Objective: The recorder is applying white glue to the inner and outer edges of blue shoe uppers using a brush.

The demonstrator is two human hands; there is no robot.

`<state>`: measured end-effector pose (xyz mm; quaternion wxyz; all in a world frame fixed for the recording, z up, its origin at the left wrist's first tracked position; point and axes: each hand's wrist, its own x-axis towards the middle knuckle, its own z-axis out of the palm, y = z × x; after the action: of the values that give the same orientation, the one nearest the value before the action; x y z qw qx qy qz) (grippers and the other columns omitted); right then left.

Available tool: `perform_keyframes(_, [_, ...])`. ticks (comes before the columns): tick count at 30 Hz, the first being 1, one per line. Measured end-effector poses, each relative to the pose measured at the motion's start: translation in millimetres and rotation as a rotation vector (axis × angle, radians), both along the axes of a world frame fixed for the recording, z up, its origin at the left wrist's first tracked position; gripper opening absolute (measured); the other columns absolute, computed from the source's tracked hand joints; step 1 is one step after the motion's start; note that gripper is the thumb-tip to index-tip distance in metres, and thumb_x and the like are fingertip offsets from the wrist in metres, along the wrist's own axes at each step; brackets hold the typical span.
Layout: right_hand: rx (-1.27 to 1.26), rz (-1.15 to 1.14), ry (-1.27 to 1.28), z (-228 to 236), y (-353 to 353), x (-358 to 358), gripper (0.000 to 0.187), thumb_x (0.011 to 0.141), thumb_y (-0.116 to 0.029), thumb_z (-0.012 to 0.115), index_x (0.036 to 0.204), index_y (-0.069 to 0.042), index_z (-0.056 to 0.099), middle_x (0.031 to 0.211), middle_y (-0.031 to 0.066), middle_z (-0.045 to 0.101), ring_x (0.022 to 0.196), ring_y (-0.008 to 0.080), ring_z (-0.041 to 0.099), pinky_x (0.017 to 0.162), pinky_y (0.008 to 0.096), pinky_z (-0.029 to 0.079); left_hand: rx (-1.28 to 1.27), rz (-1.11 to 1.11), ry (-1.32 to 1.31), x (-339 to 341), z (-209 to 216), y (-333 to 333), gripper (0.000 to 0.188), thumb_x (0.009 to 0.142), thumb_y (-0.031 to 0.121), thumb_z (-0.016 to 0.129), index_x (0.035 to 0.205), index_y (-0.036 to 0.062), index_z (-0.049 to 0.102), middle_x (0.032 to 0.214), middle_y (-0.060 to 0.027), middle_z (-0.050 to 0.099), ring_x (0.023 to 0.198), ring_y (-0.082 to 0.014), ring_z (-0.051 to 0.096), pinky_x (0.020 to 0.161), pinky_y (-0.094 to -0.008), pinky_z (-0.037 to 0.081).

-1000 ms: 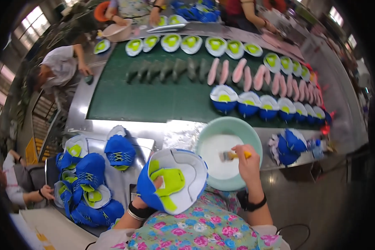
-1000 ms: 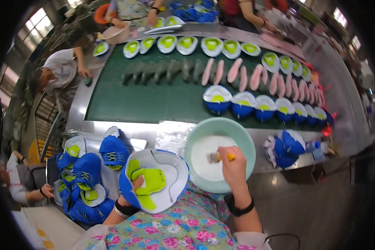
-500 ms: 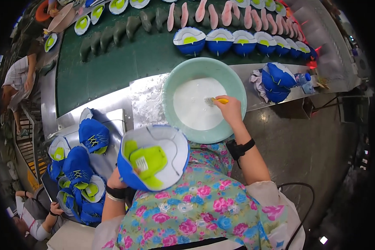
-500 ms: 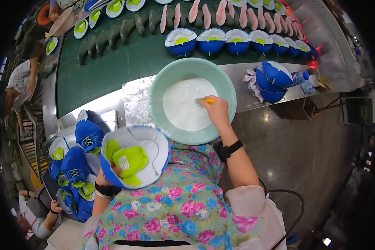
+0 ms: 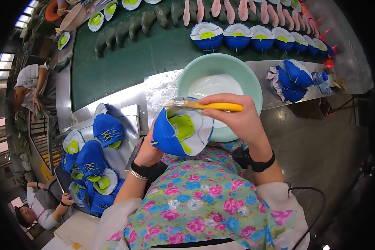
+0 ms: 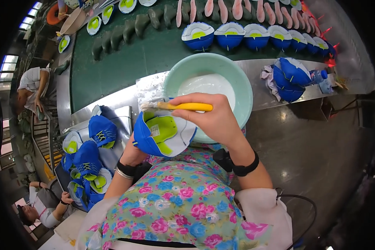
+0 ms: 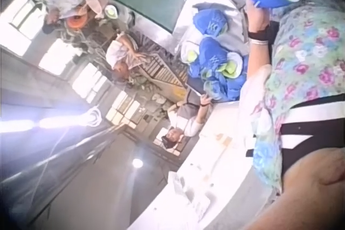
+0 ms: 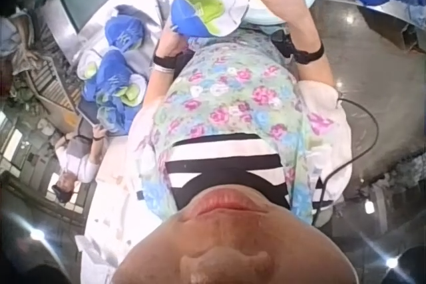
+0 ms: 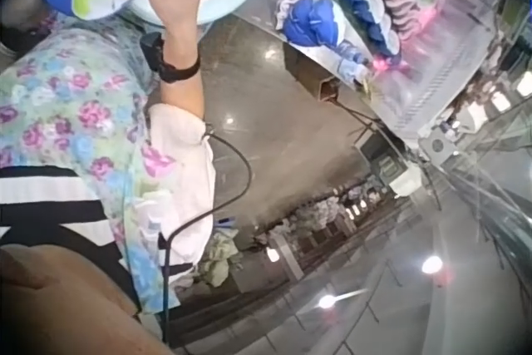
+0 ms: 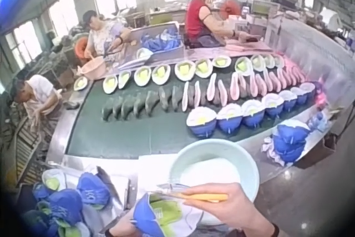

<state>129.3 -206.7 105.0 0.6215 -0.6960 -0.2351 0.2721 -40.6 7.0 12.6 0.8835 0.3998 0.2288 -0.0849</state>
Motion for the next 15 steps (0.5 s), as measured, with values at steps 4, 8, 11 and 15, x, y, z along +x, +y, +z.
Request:
perform_keyframes(4, [-0.058,-0.272,-0.026,-36.9,-11.7,11.8,0.016,0.081,-0.006,0.071,0.096,0.0,0.072,0.085,0.0075,0.07,0.076,0.0098,0.064,0.067,0.0227,0.05,-0.009,-0.005,-0.061,2.6,-2.8,0.8,0.048,0.097,0.014,0.049,0.142,0.0083,0.033,0.136,-0.0061,0.046,0.124,-0.0174,0.046,0.103,-0.0332,0.04])
perform_keyframes(8, [-0.232,-0.402,-0.079,-50.5,-30.2,0.4,0.013,0.079,-0.011,0.073,0.082,0.001,0.069,0.067,0.0046,0.067,0.062,0.0079,0.061,0.057,0.0215,0.047,-0.058,0.104,-0.119,12.0,5.4,-0.2,0.053,0.095,0.009,0.052,0.143,0.0089,0.032,0.138,-0.0063,0.045,0.125,-0.0196,0.046,0.104,-0.0352,0.04])
perform_keyframes(11, [-0.263,-0.367,-0.026,-44.8,-29.6,-22.9,0.016,0.079,-0.013,0.074,0.077,0.001,0.067,0.061,0.0024,0.063,0.057,0.0059,0.058,0.053,0.0202,0.044,0.096,0.141,-0.181,19.8,2.0,-1.6,0.056,0.093,0.006,0.054,0.144,0.0117,0.031,0.139,-0.0062,0.044,0.126,-0.0211,0.046,0.105,-0.0372,0.04])
perform_keyframes(15, [-0.139,-0.362,0.191,-1.1,-23.1,-35.0,0.016,0.08,-0.014,0.073,0.075,-0.001,0.066,0.061,0.0012,0.062,0.058,0.0033,0.056,0.053,0.0185,0.043,0.243,0.162,-0.283,26.3,-3.7,1.6,0.06,0.091,0.006,0.057,0.144,0.0148,0.03,0.141,-0.0063,0.043,0.127,-0.0225,0.045,0.105,-0.0389,0.04])
